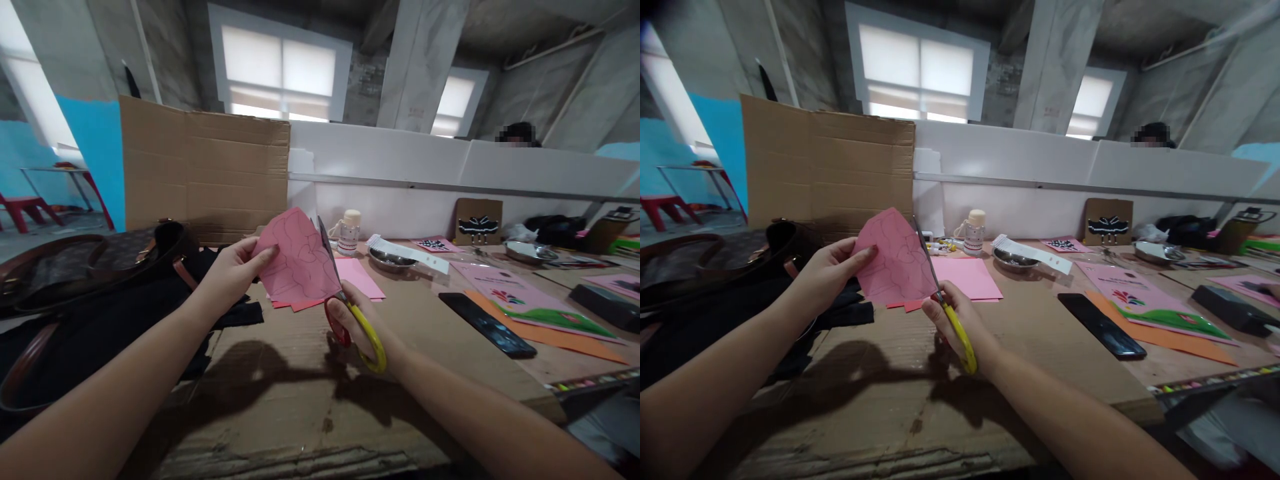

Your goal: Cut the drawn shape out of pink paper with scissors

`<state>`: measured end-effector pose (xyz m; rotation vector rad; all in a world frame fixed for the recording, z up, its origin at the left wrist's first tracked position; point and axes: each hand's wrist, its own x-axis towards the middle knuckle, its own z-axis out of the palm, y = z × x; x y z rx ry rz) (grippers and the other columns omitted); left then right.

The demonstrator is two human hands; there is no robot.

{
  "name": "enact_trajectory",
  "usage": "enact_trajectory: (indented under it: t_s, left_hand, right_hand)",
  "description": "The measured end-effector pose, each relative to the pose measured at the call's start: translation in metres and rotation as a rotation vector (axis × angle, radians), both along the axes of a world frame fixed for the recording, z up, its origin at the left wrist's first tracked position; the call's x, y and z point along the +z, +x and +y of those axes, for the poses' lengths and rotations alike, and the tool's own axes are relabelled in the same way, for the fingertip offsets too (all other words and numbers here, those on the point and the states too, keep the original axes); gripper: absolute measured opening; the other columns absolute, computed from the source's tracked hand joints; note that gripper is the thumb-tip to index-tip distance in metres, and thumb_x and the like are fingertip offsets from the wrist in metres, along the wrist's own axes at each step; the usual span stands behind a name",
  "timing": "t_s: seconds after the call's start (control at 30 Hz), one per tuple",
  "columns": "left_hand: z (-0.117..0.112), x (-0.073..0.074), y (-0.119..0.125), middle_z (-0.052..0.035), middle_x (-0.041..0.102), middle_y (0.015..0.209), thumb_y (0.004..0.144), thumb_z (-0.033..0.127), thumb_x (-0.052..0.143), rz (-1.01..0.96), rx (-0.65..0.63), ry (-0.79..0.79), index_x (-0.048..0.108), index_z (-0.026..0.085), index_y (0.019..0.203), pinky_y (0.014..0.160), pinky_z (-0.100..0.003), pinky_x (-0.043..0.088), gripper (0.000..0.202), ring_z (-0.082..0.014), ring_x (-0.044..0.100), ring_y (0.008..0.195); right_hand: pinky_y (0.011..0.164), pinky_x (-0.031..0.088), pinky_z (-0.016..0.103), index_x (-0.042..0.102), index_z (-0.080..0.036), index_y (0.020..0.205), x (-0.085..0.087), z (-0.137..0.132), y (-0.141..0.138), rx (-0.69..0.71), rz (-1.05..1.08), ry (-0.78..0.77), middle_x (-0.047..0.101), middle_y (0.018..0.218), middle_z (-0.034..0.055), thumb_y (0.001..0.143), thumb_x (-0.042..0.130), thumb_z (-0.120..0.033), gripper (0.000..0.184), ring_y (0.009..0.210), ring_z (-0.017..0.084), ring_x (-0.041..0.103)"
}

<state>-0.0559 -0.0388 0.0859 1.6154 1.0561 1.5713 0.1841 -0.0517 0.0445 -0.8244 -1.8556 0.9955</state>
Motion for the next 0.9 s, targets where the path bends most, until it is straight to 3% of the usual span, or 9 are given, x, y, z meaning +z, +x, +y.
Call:
enact_trajectory:
  t_s: [0.27, 0.67, 0.9]
  left_hand:
    - [0.0, 0.0, 0.0006, -0.0047, 0.073, 0.088, 0.077, 0.05, 0.077, -0.009, -0.025, -0.009, 0.072, 0.017, 0.091, 0.075, -0.03, 0.055, 0.036, -0.019, 0.066, 0.08]
    - [0.0018, -0.0007, -0.0022, -0.0043, 0.072, 0.089, 0.078, 0.05, 0.077, 0.005, -0.008, -0.004, 0.073, 0.018, 0.091, 0.074, -0.028, 0.053, 0.035, -0.0187, 0.065, 0.08]
    - [0.0014, -0.0002, -0.0015, -0.0025, 0.071, 0.087, 0.078, 0.047, 0.078, -0.014, -0.028, -0.006, 0.073, 0.018, 0.09, 0.073, -0.025, 0.052, 0.031, -0.0154, 0.063, 0.077]
  right_hand:
    - [0.066, 0.045, 0.03, 0.053, -0.022, 0.09, 0.0054, -0.0026, 0.0009, 0.015, 0.007, 0.029, 0.052, 0.074, 0.001, 0.087, 0.053, -0.071, 0.049, 0.076, 0.02, 0.05]
    - [0.057, 0.042, 0.027, 0.051, -0.022, 0.089, 0.002, -0.0016, 0.0005, 0.013, 0.028, -0.025, 0.051, 0.073, -0.0003, 0.085, 0.055, -0.074, 0.052, 0.071, 0.018, 0.05]
    - [0.053, 0.038, 0.025, 0.047, -0.022, 0.086, -0.0005, -0.0014, -0.0001, -0.015, 0.011, -0.009, 0.044, 0.071, -0.003, 0.089, 0.054, -0.069, 0.047, 0.063, 0.014, 0.04]
